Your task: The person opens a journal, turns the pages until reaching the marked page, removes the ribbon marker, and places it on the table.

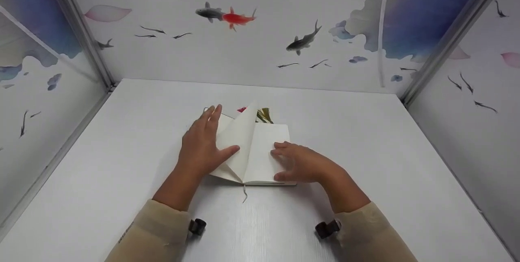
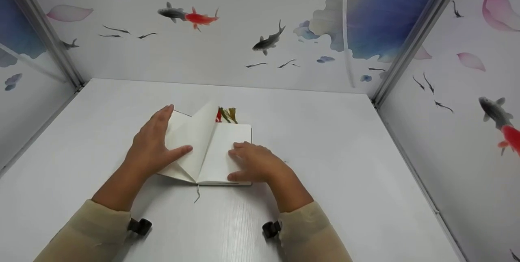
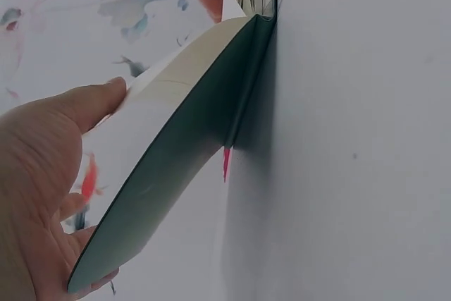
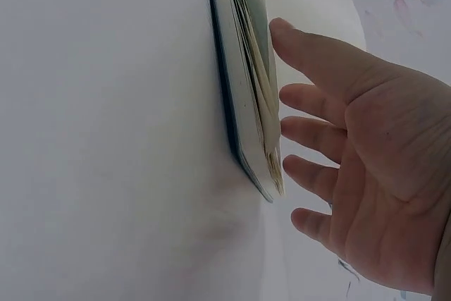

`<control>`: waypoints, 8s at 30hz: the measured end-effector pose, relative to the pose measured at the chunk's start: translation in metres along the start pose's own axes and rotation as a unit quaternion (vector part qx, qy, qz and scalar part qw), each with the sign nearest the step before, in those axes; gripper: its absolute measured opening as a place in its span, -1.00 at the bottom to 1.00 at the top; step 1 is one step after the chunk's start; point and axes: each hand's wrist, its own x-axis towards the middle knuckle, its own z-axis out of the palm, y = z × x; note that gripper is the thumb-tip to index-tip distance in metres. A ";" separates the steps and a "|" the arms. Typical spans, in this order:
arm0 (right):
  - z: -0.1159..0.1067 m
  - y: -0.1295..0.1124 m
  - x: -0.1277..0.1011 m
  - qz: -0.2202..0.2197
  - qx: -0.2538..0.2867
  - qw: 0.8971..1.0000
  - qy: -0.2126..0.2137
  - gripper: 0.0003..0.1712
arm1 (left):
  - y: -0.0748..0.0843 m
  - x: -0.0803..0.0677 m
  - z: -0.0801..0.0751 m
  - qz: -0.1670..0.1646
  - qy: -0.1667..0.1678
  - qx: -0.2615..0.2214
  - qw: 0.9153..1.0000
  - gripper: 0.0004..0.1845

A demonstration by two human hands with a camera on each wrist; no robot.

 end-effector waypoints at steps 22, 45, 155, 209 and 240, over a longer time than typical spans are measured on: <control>0.005 0.000 -0.001 0.001 -0.038 0.999 -0.019 0.02 | -0.005 0.000 0.006 0.000 -0.065 0.093 0.994 0.16; 0.005 -0.002 -0.002 -0.001 -0.069 0.997 -0.032 0.03 | -0.012 -0.009 0.016 -0.036 -0.242 0.059 0.968 -0.23; -0.010 -0.016 -0.006 -0.050 0.045 0.976 0.206 -0.56 | 0.013 -0.005 0.016 0.008 -0.056 0.046 0.997 0.37; 0.008 -0.050 0.078 -0.007 -0.065 0.997 0.032 -0.19 | -0.003 -0.011 0.021 0.002 -0.281 0.030 0.959 -0.27; 0.002 -0.008 0.057 0.070 -0.058 0.995 0.043 -0.22 | -0.003 -0.011 0.021 -0.010 -0.297 0.036 0.954 -0.24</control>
